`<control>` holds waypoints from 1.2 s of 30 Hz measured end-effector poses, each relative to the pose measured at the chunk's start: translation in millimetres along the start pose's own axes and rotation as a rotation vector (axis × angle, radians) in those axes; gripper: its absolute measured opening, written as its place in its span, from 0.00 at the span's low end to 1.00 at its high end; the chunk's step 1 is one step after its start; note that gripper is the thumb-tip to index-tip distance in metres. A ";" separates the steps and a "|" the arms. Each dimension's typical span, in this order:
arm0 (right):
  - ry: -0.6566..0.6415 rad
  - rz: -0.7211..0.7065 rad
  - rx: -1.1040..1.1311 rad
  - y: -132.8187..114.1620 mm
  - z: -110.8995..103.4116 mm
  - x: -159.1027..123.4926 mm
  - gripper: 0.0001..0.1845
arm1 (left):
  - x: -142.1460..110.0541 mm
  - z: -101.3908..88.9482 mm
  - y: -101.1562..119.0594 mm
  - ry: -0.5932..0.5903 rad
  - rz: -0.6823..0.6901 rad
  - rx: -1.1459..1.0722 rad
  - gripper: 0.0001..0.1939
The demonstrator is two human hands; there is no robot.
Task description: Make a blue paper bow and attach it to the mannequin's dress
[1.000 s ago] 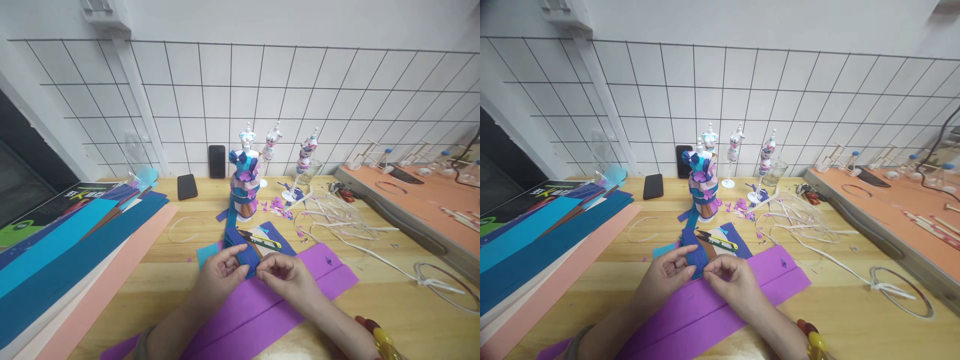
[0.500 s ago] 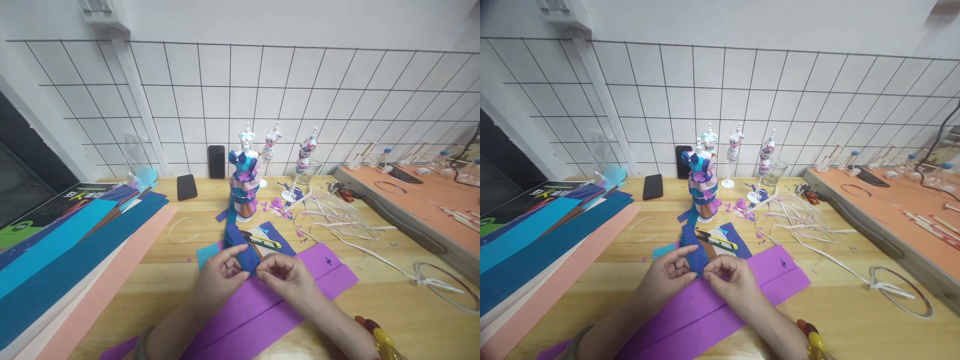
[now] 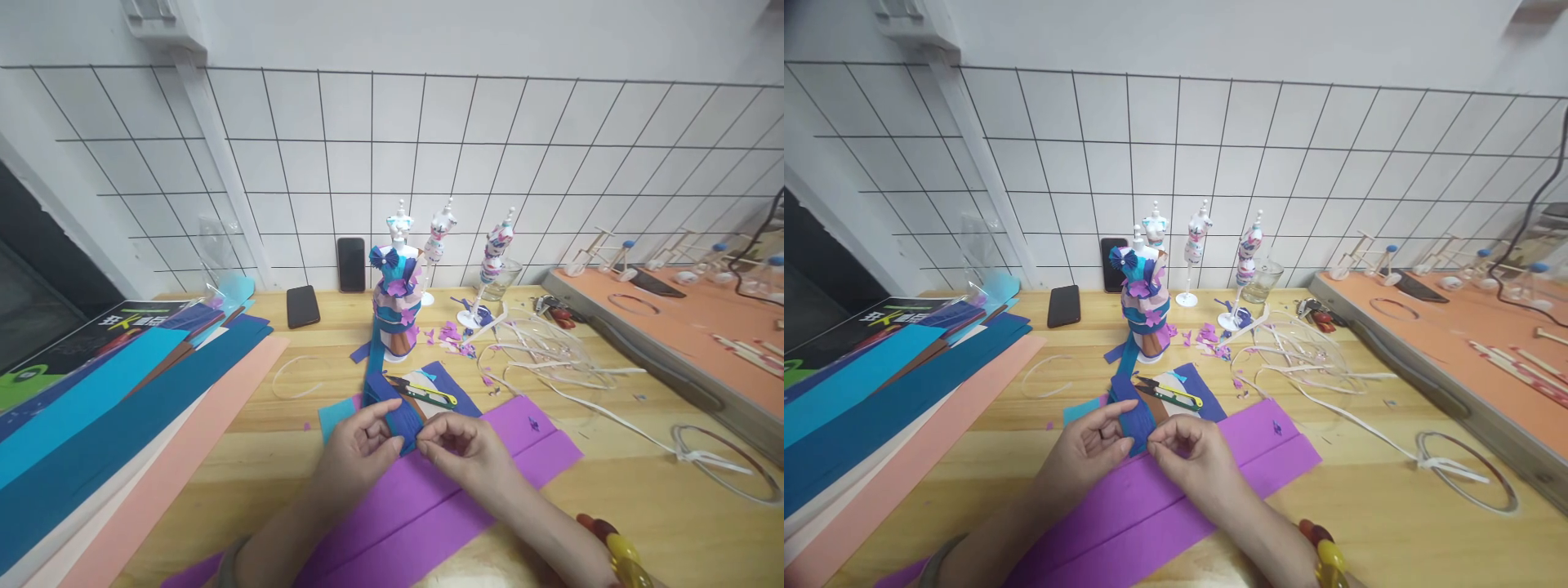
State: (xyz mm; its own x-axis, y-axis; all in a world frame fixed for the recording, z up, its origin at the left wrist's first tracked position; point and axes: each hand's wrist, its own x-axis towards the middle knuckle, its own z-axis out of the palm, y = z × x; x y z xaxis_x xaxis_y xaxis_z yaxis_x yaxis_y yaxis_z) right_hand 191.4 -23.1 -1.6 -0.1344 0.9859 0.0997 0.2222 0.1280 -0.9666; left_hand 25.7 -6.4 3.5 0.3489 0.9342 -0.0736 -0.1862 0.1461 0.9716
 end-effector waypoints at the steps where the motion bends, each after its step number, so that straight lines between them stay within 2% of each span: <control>1: 0.000 -0.001 0.002 0.6 0.1 -0.1 0.06 | 0.2 0.0 -0.4 -0.009 -0.003 -0.012 0.24; 6: -0.019 -0.004 0.012 3.3 0.8 -0.5 0.05 | 1.6 0.9 -4.6 -0.007 -0.018 0.003 0.28; 20: 0.001 -0.012 0.038 4.3 1.7 -1.1 0.08 | 2.5 1.0 -7.6 0.036 -0.012 -0.060 0.27; 26: 0.022 0.027 0.146 4.5 1.8 -0.9 0.09 | 2.4 2.2 -4.8 0.047 -0.016 -0.097 0.27; 31: -0.028 0.023 0.255 4.1 0.7 0.1 0.12 | 2.8 1.6 -5.4 0.032 -0.011 -0.135 0.27; 36: -0.054 -0.003 0.253 4.1 0.3 0.3 0.12 | 1.4 0.8 -6.0 0.016 -0.006 -0.123 0.27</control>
State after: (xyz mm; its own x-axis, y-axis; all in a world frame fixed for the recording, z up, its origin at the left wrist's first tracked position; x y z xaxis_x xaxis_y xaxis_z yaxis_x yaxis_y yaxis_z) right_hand 192.0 -22.3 -5.6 -0.1876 0.9775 0.0965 -0.0264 0.0932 -0.9953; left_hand 28.1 -6.3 -2.2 0.3359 0.9382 -0.0838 -0.2954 0.1894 0.9364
